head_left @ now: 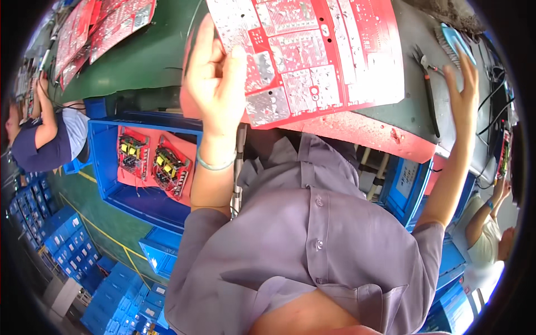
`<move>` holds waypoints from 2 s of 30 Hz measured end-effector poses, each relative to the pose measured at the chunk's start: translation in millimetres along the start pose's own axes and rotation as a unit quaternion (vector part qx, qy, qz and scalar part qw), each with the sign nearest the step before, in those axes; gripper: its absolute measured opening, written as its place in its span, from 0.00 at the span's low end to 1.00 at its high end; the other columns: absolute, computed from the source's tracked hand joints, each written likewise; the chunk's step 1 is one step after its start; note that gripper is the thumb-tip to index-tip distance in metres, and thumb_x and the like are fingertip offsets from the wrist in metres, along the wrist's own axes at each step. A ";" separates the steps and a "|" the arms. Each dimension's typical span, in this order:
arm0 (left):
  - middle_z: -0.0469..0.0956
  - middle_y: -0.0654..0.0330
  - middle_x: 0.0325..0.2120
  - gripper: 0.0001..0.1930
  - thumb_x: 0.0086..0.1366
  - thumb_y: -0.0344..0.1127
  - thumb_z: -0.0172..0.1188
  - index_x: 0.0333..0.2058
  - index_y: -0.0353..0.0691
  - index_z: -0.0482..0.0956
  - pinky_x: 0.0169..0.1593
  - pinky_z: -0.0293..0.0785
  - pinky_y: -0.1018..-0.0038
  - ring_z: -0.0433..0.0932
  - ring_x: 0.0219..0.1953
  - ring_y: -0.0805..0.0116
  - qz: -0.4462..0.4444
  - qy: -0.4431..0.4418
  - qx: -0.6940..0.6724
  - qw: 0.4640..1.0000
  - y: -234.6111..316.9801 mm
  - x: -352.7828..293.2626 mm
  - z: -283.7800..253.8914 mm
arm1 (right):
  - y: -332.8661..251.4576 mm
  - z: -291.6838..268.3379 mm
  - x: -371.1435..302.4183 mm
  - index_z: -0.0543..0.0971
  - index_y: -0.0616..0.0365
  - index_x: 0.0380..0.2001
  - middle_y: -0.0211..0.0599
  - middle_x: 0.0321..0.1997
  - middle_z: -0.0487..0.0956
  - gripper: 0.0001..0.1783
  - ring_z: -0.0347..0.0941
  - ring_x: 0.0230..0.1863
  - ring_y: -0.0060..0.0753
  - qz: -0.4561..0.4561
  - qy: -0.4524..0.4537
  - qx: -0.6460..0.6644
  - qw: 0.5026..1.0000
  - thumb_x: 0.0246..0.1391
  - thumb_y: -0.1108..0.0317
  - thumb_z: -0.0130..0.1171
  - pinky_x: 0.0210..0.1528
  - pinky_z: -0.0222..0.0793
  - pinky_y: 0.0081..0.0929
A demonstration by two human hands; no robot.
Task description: Cutting excess component leads from a PCB and cleaning the board with a cloth.
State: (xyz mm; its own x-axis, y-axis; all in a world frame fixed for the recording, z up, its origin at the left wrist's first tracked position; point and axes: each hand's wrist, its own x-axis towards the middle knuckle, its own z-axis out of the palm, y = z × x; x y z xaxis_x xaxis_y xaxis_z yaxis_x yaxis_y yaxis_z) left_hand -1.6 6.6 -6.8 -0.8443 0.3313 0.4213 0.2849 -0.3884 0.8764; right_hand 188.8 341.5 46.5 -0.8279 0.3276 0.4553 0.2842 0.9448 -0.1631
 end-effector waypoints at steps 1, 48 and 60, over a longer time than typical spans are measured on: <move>0.75 0.52 0.41 0.26 0.60 0.19 0.49 0.57 0.24 0.55 0.48 0.66 0.80 0.73 0.42 0.74 0.002 0.003 0.000 1.000 0.4 -0.9 3.1 | 15.2 0.7 10.4 0.69 0.48 0.56 0.46 0.54 0.68 0.28 0.63 0.57 0.44 -0.021 0.024 -0.043 0.999 0.50 0.60 0.59 0.57 0.59 0.34; 0.64 0.48 0.54 0.25 0.64 0.27 0.42 0.58 0.23 0.52 0.56 0.61 0.70 0.68 0.53 0.64 0.004 0.021 0.058 0.998 8.1 -15.7 19.6 | -211.7 1.9 6.1 0.68 0.51 0.55 0.43 0.35 0.71 0.34 0.72 0.37 0.43 -0.032 -0.121 0.202 0.971 0.38 0.75 0.59 0.41 0.69 0.37; 0.66 0.46 0.53 0.25 0.64 0.31 0.41 0.58 0.24 0.53 0.56 0.65 0.67 0.69 0.52 0.63 -0.018 0.019 0.051 0.998 12.7 -14.8 0.5 | -25.7 -21.6 8.5 0.64 0.35 0.59 0.38 0.38 0.73 0.35 0.72 0.36 0.42 0.056 -0.042 -0.165 0.984 0.47 0.72 0.59 0.38 0.68 0.34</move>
State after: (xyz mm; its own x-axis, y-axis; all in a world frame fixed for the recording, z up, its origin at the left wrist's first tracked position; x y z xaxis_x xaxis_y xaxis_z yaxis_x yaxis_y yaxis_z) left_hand 14.7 -2.8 -1.8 -0.8706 0.3106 0.3816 0.2969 -0.2870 0.9108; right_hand 184.9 320.2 73.4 -0.8149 0.4418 0.3751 0.5069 0.8571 0.0917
